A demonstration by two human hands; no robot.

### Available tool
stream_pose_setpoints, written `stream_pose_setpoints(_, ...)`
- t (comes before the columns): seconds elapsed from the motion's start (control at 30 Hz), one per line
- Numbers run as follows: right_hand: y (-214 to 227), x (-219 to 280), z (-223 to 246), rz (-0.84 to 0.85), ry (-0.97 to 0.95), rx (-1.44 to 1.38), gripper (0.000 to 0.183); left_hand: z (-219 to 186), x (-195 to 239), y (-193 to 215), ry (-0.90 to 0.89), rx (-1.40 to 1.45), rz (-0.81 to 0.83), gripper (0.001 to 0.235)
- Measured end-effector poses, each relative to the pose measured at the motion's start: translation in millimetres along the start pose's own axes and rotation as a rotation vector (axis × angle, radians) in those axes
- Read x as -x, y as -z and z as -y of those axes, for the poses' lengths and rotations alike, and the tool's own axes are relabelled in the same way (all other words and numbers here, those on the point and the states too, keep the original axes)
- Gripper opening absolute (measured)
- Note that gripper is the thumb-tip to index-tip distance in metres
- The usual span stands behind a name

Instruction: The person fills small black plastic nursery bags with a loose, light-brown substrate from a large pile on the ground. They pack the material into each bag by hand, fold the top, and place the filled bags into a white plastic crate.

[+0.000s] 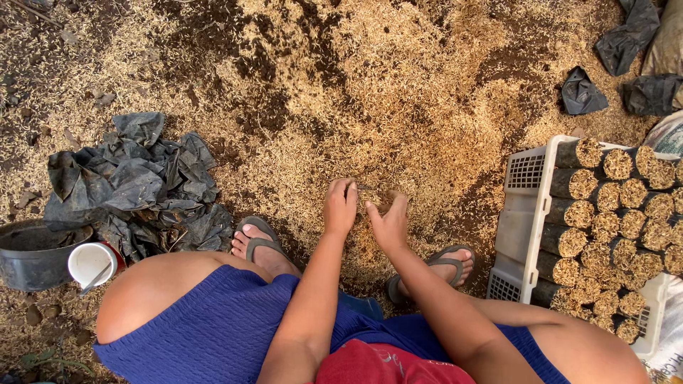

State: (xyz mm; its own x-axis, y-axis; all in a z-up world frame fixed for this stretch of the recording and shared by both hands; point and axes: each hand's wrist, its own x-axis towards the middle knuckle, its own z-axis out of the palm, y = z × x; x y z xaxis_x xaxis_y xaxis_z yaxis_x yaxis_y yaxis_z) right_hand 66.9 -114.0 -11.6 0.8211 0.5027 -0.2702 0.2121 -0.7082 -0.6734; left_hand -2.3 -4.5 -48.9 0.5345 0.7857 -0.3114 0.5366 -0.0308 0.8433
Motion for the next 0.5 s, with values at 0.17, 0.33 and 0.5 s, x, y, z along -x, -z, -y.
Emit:
stream_pose_setpoints(0.17, -13.4, -1.6, -3.2, 0.105, -0.133, -0.115, 0.066, -8.2, 2.3, 12.3, 0.075, -0.111, 0.095, 0.043)
stream_pose_setpoints(0.33, 14.8, -18.3, -4.7, 0.237, -0.021, -0.045, 0.06, -11.4, 6.0, 19.4, 0.026, -0.177, 0.142, 0.037)
stream_pose_setpoints(0.5, 21.9, -11.1, 2.4, 0.039, 0.362, 0.192, 0.034, -2.6, -0.3, 7.9, -0.139, 0.001, 0.07, 0.024)
